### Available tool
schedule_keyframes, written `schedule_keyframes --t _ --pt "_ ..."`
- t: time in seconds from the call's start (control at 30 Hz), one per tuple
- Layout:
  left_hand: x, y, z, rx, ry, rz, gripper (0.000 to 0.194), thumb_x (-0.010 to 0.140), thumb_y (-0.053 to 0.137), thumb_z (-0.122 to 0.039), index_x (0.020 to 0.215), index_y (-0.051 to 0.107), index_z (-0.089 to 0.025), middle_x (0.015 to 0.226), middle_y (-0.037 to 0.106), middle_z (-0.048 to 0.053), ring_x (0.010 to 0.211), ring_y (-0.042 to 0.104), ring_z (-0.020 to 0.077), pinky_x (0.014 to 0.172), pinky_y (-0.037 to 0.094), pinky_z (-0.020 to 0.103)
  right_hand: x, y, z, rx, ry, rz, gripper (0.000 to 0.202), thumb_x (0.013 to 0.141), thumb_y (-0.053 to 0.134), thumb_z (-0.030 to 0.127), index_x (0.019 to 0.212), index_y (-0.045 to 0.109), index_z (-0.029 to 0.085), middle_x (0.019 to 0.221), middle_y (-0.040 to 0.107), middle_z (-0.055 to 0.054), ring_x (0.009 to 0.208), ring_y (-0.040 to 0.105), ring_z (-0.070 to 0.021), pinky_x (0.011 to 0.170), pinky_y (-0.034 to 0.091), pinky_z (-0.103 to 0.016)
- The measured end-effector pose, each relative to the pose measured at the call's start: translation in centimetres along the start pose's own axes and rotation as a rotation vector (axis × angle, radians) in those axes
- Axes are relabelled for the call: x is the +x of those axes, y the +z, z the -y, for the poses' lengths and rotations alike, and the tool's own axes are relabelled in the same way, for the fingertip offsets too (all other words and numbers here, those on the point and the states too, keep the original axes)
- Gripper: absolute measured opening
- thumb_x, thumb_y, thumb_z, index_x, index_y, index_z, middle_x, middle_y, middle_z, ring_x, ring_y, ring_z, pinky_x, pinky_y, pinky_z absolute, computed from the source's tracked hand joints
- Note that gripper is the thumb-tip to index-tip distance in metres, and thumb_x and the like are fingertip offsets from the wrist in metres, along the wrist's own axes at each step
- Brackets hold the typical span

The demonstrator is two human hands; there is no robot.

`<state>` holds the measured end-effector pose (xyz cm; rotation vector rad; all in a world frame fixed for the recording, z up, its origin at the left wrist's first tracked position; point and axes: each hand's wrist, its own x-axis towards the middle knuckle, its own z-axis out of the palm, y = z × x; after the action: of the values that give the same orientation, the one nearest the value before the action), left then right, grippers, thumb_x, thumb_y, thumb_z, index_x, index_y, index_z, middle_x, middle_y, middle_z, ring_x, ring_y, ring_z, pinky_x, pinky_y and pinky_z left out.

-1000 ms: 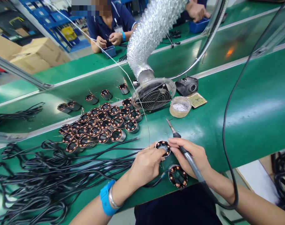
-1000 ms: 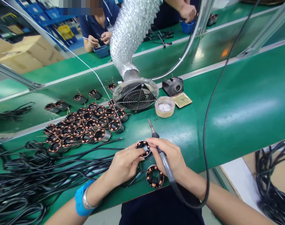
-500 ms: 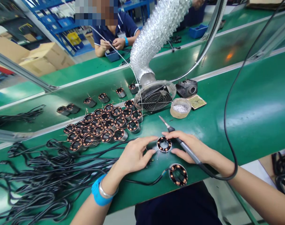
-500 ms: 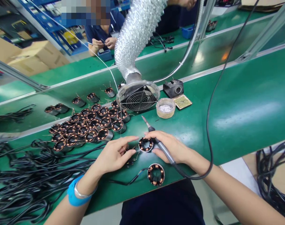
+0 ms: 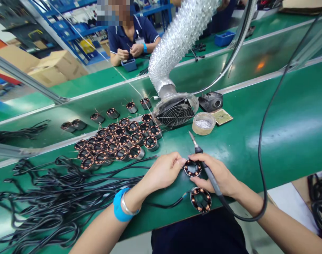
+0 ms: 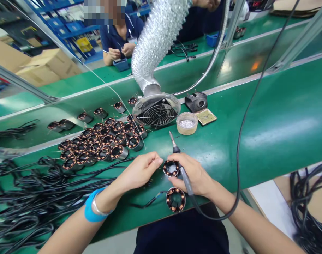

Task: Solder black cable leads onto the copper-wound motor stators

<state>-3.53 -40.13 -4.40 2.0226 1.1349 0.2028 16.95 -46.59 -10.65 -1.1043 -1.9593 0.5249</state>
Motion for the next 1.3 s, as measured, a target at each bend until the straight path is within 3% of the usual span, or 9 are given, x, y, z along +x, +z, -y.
schedule_keyframes --t 0.23,0.4,0.5,0.63,0.73,0.9,0.97,1.1,1.3 --pt "1.3 -0.7 1.1 -0.37 -0.077 0.012 0.044 0.093 0.035 -0.055 0.076 0.052 -0.018 0.054 0.036 -0.007 0.049 0.035 0.0103 0.049 0.029 0.022 -0.6 0.5 0.0 -0.031 0.075 -0.116 0.045 0.081 0.069 0.026 0.121 0.049 0.022 0.114 0.066 -0.009 0.101 0.067 -0.0245 0.087 0.058 -0.038" --pt "-0.2 -0.4 1.9 -0.316 -0.104 0.046 0.037 0.09 0.049 -0.049 0.084 0.061 -0.015 0.06 0.047 -0.005 0.051 0.037 0.0084 0.049 0.027 0.02 -0.8 0.6 -0.2 -0.033 0.072 -0.148 0.045 0.081 0.069 0.026 0.12 0.049 0.023 0.114 0.066 -0.009 0.101 0.067 -0.0245 0.086 0.058 -0.038" --pt "-0.6 0.2 1.5 -0.349 -0.138 0.119 0.031 0.087 0.055 -0.044 0.077 0.06 -0.015 0.055 0.046 -0.005 0.048 0.037 0.0078 0.047 0.025 0.02 -0.8 0.7 -0.1 -0.04 0.064 -0.149 0.044 0.081 0.068 0.025 0.121 0.049 0.023 0.114 0.066 -0.009 0.102 0.067 -0.0246 0.086 0.058 -0.038" --pt "-0.3 1.2 0.3 -0.627 -0.236 0.077 0.038 0.075 0.065 -0.05 0.069 0.057 -0.015 0.052 0.042 -0.006 0.045 0.031 0.006 0.044 0.023 0.02 -0.8 0.6 0.0 -0.052 0.058 -0.136 0.043 0.083 0.067 0.025 0.122 0.049 0.022 0.112 0.066 -0.009 0.1 0.067 -0.0247 0.084 0.058 -0.038" --pt "-0.4 1.7 -0.3 -0.74 -0.289 0.049 0.045 0.076 0.064 -0.059 0.075 0.06 -0.013 0.052 0.042 -0.006 0.042 0.029 0.0059 0.042 0.02 0.021 -0.7 0.6 0.0 -0.066 0.068 -0.139 0.043 0.083 0.067 0.026 0.122 0.049 0.021 0.111 0.066 -0.01 0.097 0.067 -0.0245 0.082 0.058 -0.038" --pt "-2.4 1.9 -0.2 -0.345 -0.217 0.047 0.033 0.082 0.064 -0.047 0.089 0.068 -0.015 0.051 0.033 -0.009 0.047 0.027 0.0076 0.047 0.018 0.022 -0.7 0.6 0.1 -0.077 0.065 -0.143 0.042 0.084 0.065 0.027 0.122 0.05 0.022 0.111 0.067 -0.009 0.097 0.067 -0.0247 0.082 0.059 -0.038" --pt "-3.1 2.0 -0.4 -0.192 -0.166 0.028 0.023 0.086 0.06 -0.038 0.083 0.068 -0.017 0.052 0.039 -0.007 0.049 0.032 0.0086 0.05 0.023 0.022 -0.8 0.6 0.1 -0.083 0.071 -0.148 0.042 0.084 0.065 0.027 0.122 0.05 0.022 0.111 0.067 -0.009 0.098 0.067 -0.025 0.084 0.059 -0.038" --pt "-3.5 2.3 -1.3 -0.094 -0.068 -0.089 0.028 0.093 0.049 -0.033 0.077 0.067 -0.018 0.058 0.05 -0.004 0.054 0.043 0.0108 0.056 0.031 0.023 -1.1 0.7 0.0 -0.118 0.075 -0.149 0.041 0.086 0.065 0.031 0.124 0.05 0.022 0.112 0.067 -0.01 0.098 0.068 -0.0258 0.085 0.059 -0.039" --pt "-3.0 2.8 -1.1 0.055 -0.025 -0.133 0.02 0.087 0.055 -0.032 0.091 0.07 -0.019 0.066 0.063 0.0 0.06 0.055 0.0161 0.059 0.039 0.025 -1.3 0.9 -0.7 -0.188 0.069 -0.186 0.045 0.089 0.061 0.05 0.125 0.053 0.024 0.11 0.069 -0.01 0.091 0.071 -0.028 0.078 0.061 -0.04"
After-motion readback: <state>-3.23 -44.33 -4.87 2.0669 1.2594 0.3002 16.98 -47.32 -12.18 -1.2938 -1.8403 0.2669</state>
